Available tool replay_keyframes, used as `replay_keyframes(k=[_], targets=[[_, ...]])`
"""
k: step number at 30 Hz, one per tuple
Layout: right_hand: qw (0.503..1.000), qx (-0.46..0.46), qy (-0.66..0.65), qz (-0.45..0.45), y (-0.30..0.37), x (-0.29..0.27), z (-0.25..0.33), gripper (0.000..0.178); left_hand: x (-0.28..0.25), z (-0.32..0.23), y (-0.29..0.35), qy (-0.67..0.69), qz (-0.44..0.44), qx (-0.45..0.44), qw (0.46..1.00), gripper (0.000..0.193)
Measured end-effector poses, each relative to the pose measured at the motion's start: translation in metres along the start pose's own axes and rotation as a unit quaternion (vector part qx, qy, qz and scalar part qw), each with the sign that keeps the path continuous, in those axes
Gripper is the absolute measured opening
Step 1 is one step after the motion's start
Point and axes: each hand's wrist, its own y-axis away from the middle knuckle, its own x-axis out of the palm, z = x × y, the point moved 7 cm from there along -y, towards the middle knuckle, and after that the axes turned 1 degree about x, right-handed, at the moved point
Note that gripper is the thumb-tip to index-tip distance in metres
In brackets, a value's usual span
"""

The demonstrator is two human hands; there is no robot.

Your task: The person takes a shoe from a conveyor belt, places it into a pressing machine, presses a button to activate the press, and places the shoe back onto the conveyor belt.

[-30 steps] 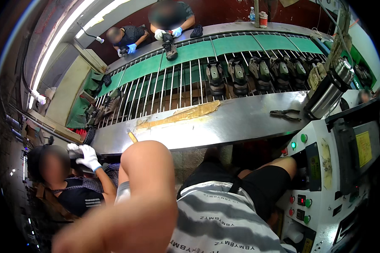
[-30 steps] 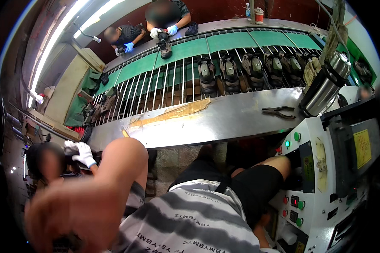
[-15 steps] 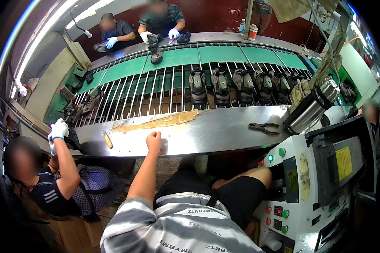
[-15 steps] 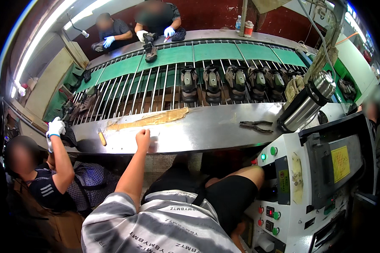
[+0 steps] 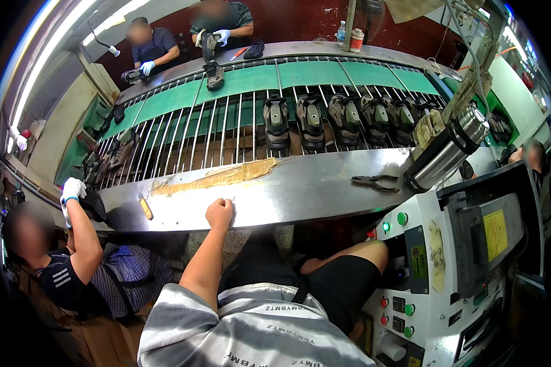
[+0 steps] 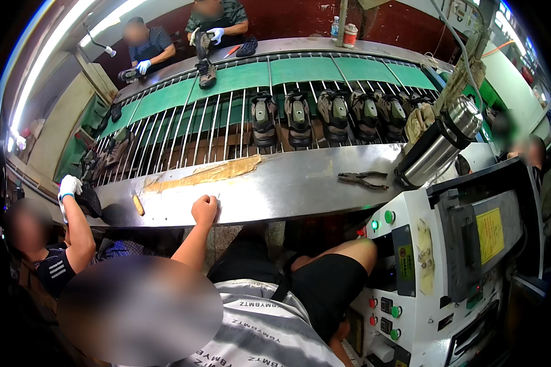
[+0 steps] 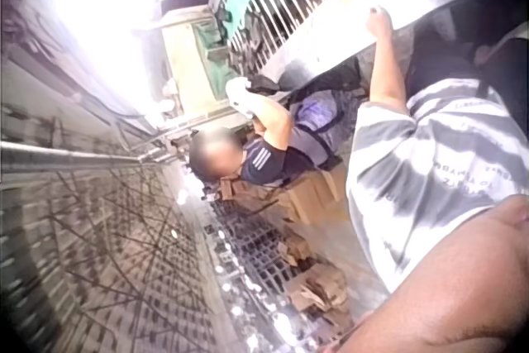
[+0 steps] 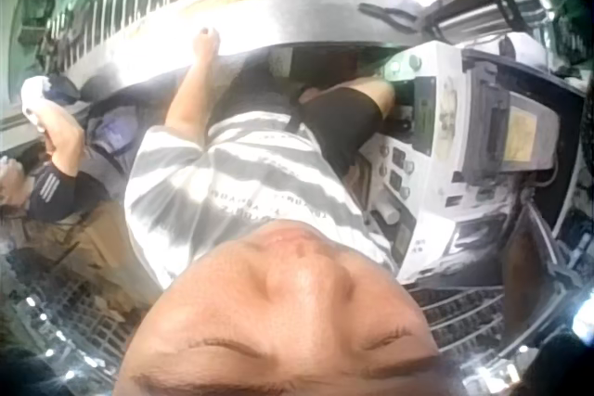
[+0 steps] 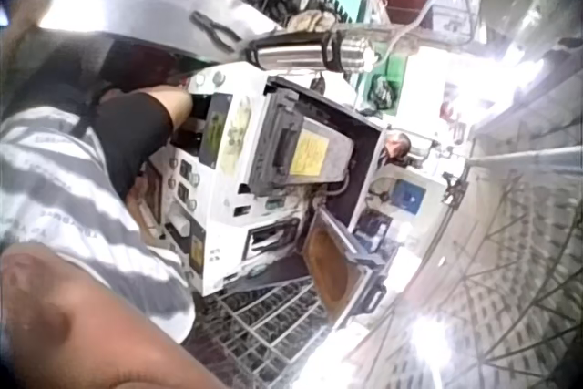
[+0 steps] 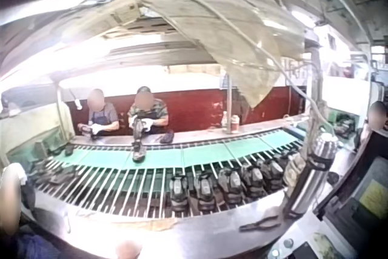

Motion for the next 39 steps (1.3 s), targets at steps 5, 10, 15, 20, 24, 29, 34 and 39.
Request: replay_keyframes(k=[5, 10, 15, 20, 24, 29, 34, 39], targets=[[1.0, 0.002, -0.002, 0.002, 0.0, 0.003, -0.002, 0.031, -0.004, -0.004, 0.001, -0.006, -0.005, -0.004, 1.0, 0.032], [1.0, 0.012, -0.01, 0.001, 0.006, 0.005, -0.006, 0.031, -0.002, -0.004, 0.002, 0.014, -0.007, -0.005, 1.0, 0.03], [1.0, 0.011, -0.014, 0.002, 0.008, 0.008, -0.003, 0.031, -0.005, -0.006, 0.004, 0.017, -0.011, 0.001, 1.0, 0.029], [1.0, 0.01, -0.021, 0.001, 0.013, 0.008, -0.001, 0.031, 0.003, -0.009, 0.005, 0.025, -0.009, 0.014, 1.0, 0.029], [1.0, -0.002, 0.014, 0.022, -0.022, -0.025, 0.04, 0.031, 0.006, -0.004, 0.006, 0.028, 0.0, 0.007, 1.0, 0.03], [0.843, -0.344, -0.241, -0.334, 0.057, -0.3, 0.229, 0.015, 0.005, -0.01, 0.006, 0.012, 0.002, 0.027, 1.0, 0.03], [0.757, -0.233, -0.055, -0.608, -0.012, -0.497, 0.242, 0.05, 0.0, -0.006, 0.007, 0.018, 0.007, 0.024, 1.0, 0.031], [0.87, 0.168, -0.161, -0.434, -0.142, -0.595, 0.189, 0.11, 0.004, -0.003, 0.007, 0.057, -0.002, 0.023, 0.998, 0.032]])
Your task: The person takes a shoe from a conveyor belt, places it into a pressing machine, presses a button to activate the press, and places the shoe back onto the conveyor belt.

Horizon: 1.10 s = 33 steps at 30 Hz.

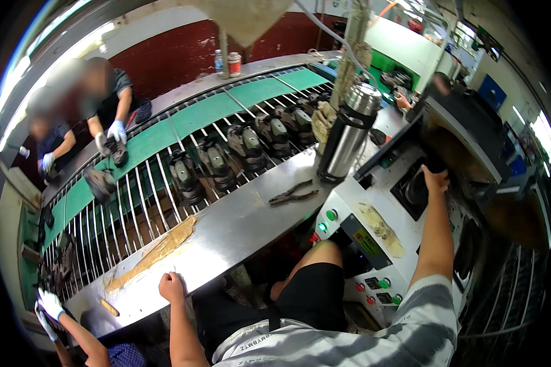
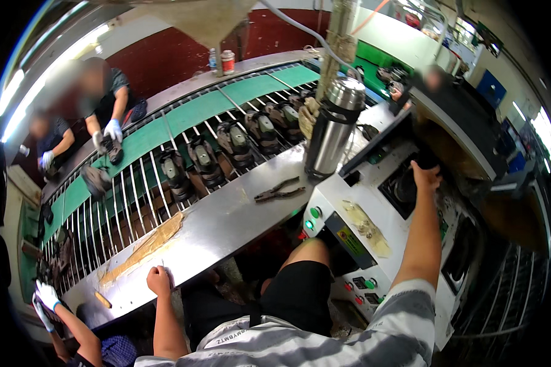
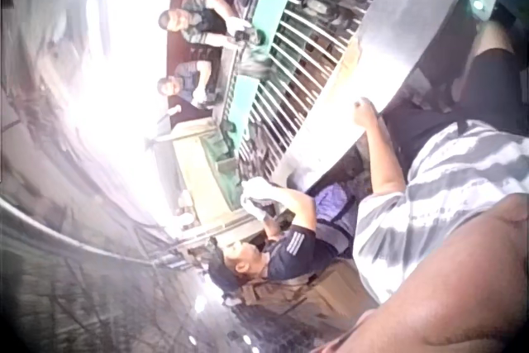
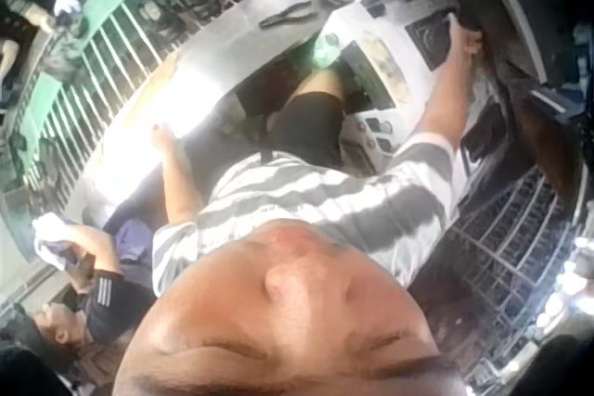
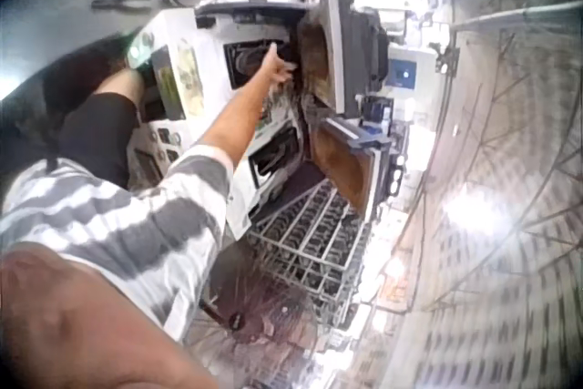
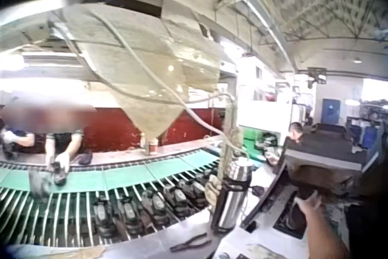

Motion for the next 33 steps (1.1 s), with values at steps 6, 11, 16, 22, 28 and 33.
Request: replay_keyframes(k=[6, 11, 16, 22, 28, 33], targets=[[0.996, 0.079, -0.027, 0.024, -0.029, 0.043, -0.015, 0.103, -0.003, 0.002, 0.0, 0.032, -0.034, -0.006, 0.999, 0.03], [0.985, 0.004, -0.094, -0.141, 0.035, -0.006, -0.033, 0.099, -0.008, -0.003, 0.003, 0.059, -0.026, -0.008, 0.998, 0.029], [0.886, -0.226, -0.309, -0.261, 0.165, -0.047, -0.065, 0.096, -0.002, 0.006, 0.002, -0.008, -0.009, -0.002, 1.0, 0.028], [0.72, -0.085, -0.681, -0.099, 0.245, -0.023, -0.073, 0.073, 0.039, -0.022, 0.019, 0.168, 0.211, -0.114, 0.956, 0.022], [0.427, -0.129, -0.722, 0.528, 0.384, 0.088, 0.034, 0.059, -0.004, -0.224, 0.089, 0.561, 0.454, 0.089, 0.687, 0.08], [0.485, -0.515, -0.299, 0.64, 0.586, -0.023, 0.126, 0.059, -0.013, -0.156, 0.037, 0.719, 0.387, -0.156, 0.556, 0.066]])
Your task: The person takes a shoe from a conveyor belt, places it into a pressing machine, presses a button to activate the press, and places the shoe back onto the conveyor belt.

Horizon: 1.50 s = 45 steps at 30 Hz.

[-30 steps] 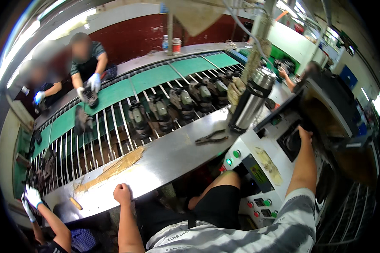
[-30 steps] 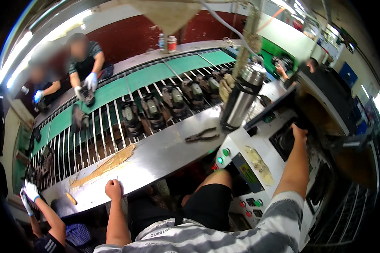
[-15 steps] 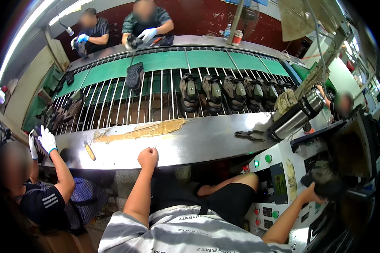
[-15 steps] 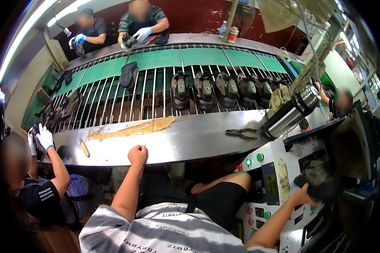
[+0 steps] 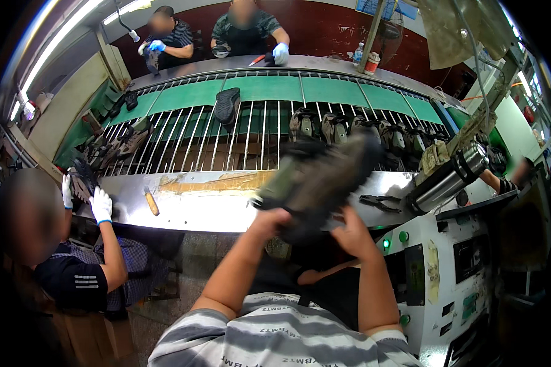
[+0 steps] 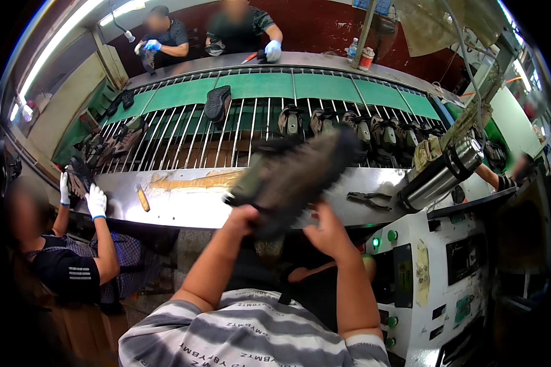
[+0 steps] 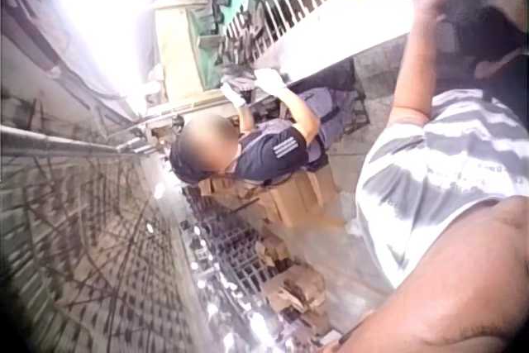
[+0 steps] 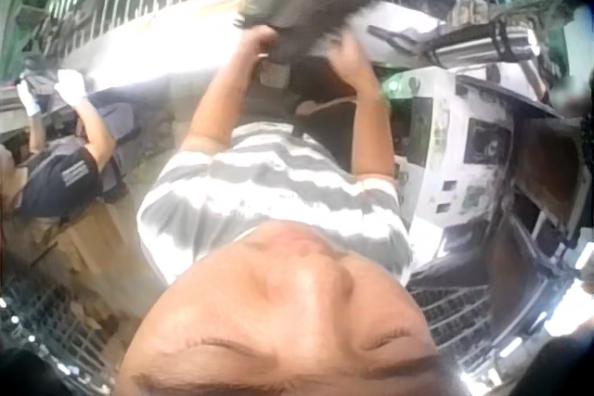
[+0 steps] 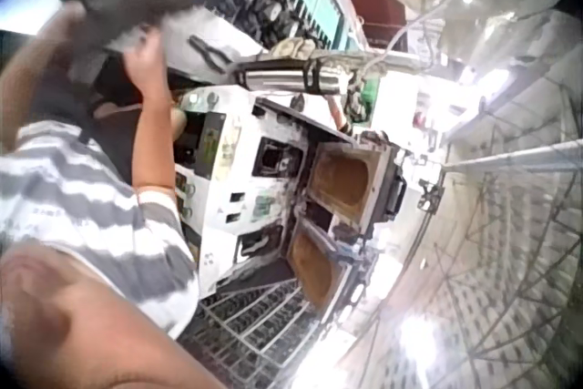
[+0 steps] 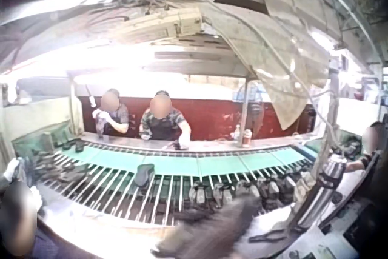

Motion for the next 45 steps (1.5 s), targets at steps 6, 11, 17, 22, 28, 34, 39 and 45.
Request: replay_keyframes(k=[6, 11, 17, 22, 28, 34, 39, 45], targets=[[0.989, -0.02, 0.089, 0.117, -0.013, 0.026, 0.002, 0.047, -0.093, -0.09, 0.033, -0.296, -0.263, 0.201, 0.896, 0.06], [0.993, 0.038, 0.095, 0.064, -0.014, 0.022, -0.077, 0.045, -0.085, -0.048, 0.006, -0.56, -0.285, 0.261, 0.733, 0.077], [0.987, 0.159, -0.024, -0.022, -0.013, 0.009, -0.149, 0.034, -0.089, -0.051, -0.076, -0.576, -0.363, 0.379, 0.626, 0.07], [0.98, 0.132, -0.05, -0.138, -0.048, 0.027, -0.178, 0.021, -0.129, -0.096, -0.169, -0.581, -0.387, 0.309, 0.646, 0.059], [0.916, 0.035, 0.364, -0.162, -0.106, 0.083, -0.177, 0.029, -0.151, -0.097, -0.229, -0.609, -0.295, 0.275, 0.683, 0.067], [0.936, 0.057, 0.327, -0.118, -0.111, 0.086, -0.183, 0.031, -0.174, -0.129, -0.263, -0.625, -0.058, 0.08, 0.774, 0.068], [0.933, 0.062, 0.335, -0.113, -0.116, 0.09, -0.18, 0.033, -0.252, -0.276, -0.312, -0.765, -0.252, 0.233, 0.544, 0.034], [0.929, 0.073, 0.346, -0.109, -0.115, 0.09, -0.187, 0.039, -0.341, -0.317, -0.367, -0.74, -0.418, -0.145, 0.506, 0.103]])
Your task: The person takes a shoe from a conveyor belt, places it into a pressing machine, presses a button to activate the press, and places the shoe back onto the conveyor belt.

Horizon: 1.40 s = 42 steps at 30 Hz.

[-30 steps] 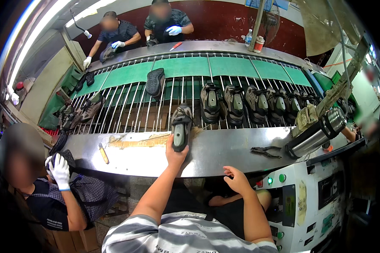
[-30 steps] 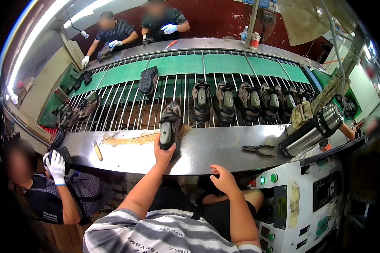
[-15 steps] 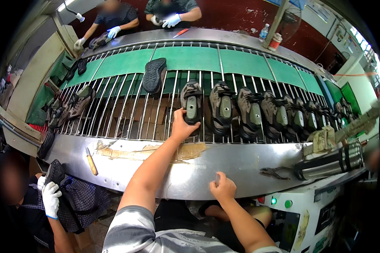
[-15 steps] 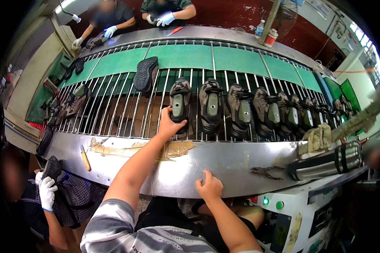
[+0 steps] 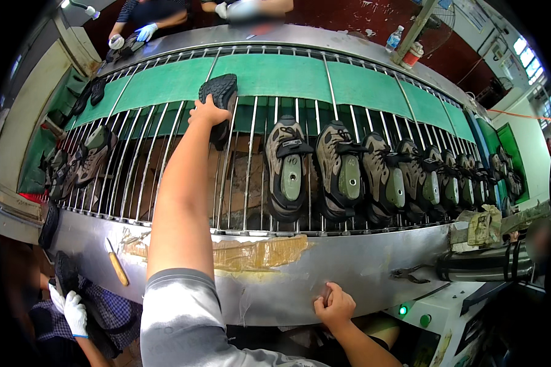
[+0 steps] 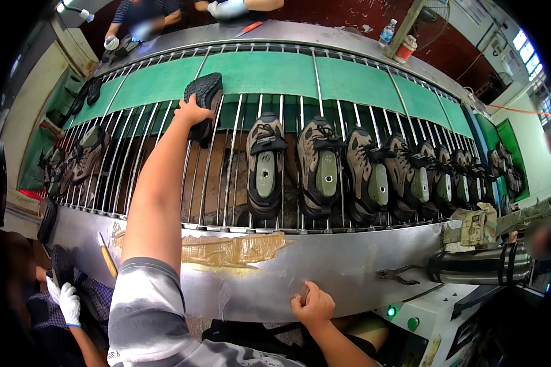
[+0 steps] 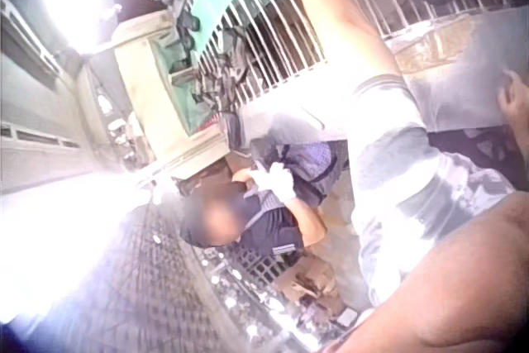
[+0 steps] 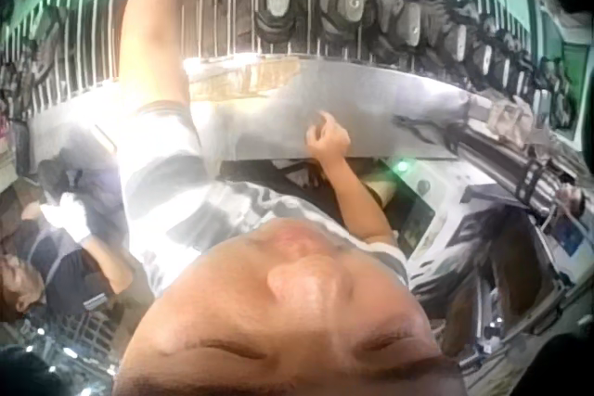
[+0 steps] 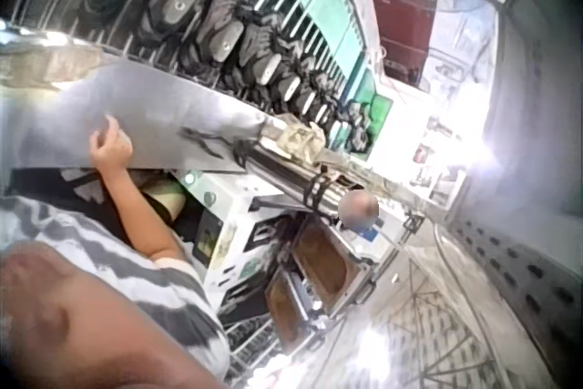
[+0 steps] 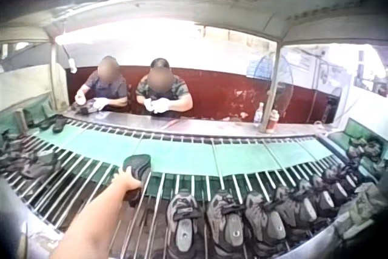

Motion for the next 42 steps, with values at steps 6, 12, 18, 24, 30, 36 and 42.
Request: replay_keyframes(k=[6, 12, 18, 24, 30, 36, 42], targets=[[0.999, 0.037, -0.01, 0.025, 0.002, -0.002, 0.001, 0.048, -0.016, 0.034, 0.015, 0.156, -0.011, 0.028, 0.987, 0.081], [0.999, 0.011, 0.021, -0.026, 0.006, -0.004, 0.011, 0.045, -0.048, 0.168, 0.186, 0.556, 0.207, -0.003, 0.805, 0.045], [0.986, 0.132, -0.097, 0.043, 0.014, 0.011, -0.007, 0.041, -0.029, 0.285, 0.454, 0.804, 0.179, -0.083, 0.561, 0.053], [0.591, 0.245, -0.705, 0.306, 0.1, 0.032, 0.059, 0.061, 0.046, 0.253, 0.622, 0.879, 0.297, -0.068, 0.367, 0.073], [0.495, -0.003, -0.826, 0.272, 0.206, -0.042, 0.086, 0.071, 0.058, 0.108, 0.716, 0.72, 0.656, 0.036, 0.222, 0.075], [0.356, -0.172, -0.908, 0.143, 0.255, -0.202, -0.006, 0.069, 0.104, -0.045, 0.838, 0.465, 0.872, -0.038, 0.148, 0.065], [0.427, -0.116, -0.868, -0.227, 0.385, -0.308, -0.144, 0.083, 0.244, -0.079, 0.94, 0.12, 0.848, 0.306, 0.417, 0.031]])
